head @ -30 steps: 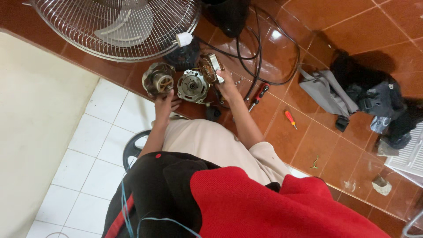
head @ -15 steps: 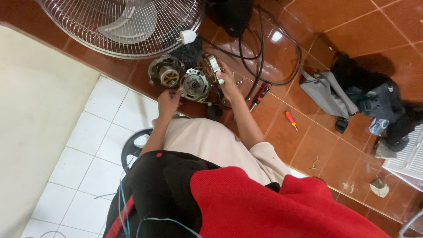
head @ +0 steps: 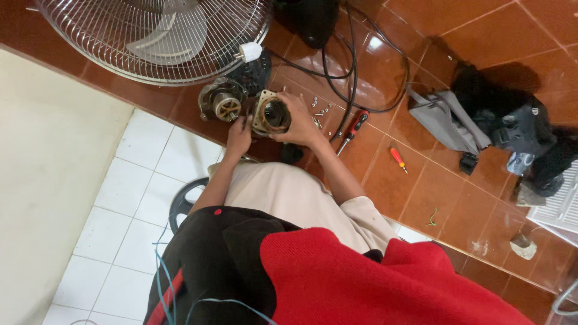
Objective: The person disassembles a fan motor using a screwdriver, removes screws, separates the motor housing, and inspects the internal components. The person then reassembles the motor housing and secures it with screws.
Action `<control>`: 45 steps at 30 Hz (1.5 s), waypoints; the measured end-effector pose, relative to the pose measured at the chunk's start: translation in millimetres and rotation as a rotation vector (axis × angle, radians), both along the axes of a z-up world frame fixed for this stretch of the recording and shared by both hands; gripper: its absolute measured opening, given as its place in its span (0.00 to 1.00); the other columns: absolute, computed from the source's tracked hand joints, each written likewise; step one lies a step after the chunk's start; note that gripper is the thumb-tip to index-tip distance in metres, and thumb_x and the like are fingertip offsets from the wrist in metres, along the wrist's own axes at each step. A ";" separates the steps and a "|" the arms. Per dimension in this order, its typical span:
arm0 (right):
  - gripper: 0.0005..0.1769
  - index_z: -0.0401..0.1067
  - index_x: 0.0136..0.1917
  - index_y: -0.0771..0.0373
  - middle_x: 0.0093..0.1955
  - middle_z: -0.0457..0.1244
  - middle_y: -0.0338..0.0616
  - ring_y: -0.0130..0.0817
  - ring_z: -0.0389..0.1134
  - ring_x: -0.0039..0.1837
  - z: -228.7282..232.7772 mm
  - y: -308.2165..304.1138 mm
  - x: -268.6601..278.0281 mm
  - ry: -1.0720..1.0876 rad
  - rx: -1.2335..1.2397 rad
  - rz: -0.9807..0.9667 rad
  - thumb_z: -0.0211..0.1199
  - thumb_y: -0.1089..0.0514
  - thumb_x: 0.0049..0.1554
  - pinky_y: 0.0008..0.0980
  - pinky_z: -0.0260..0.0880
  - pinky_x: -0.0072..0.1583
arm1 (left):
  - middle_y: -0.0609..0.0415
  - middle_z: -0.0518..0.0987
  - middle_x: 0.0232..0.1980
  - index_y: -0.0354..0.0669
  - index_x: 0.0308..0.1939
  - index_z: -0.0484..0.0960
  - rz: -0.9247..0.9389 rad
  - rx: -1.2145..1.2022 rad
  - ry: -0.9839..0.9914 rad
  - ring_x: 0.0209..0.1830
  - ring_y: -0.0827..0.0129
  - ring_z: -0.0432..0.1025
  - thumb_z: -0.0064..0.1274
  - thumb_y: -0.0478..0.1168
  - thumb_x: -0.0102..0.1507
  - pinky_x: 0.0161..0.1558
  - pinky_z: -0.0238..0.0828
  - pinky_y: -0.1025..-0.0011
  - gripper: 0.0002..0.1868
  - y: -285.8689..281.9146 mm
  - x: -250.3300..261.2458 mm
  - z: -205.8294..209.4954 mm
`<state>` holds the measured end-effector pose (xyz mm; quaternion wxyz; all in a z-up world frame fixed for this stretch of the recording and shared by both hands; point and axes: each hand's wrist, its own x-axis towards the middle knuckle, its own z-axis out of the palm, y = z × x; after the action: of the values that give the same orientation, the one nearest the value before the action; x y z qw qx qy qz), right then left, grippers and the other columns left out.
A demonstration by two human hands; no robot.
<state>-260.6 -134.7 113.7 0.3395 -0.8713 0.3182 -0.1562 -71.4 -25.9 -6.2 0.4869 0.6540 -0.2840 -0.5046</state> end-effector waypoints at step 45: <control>0.60 0.55 0.79 0.59 0.78 0.51 0.59 0.61 0.49 0.79 14.8 2.3 21.9 0.059 -0.019 0.061 0.82 0.51 0.39 0.55 0.49 0.78 | 0.49 0.79 0.27 0.32 0.57 0.73 -0.090 -0.058 0.118 0.19 0.67 0.76 0.31 0.56 0.76 0.22 0.75 0.71 0.29 8.2 15.6 -20.9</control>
<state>-238.7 -132.4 128.5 0.3263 -0.8879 0.2999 -0.1232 -55.8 -17.6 -27.1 0.4985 0.5953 -0.2983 -0.5551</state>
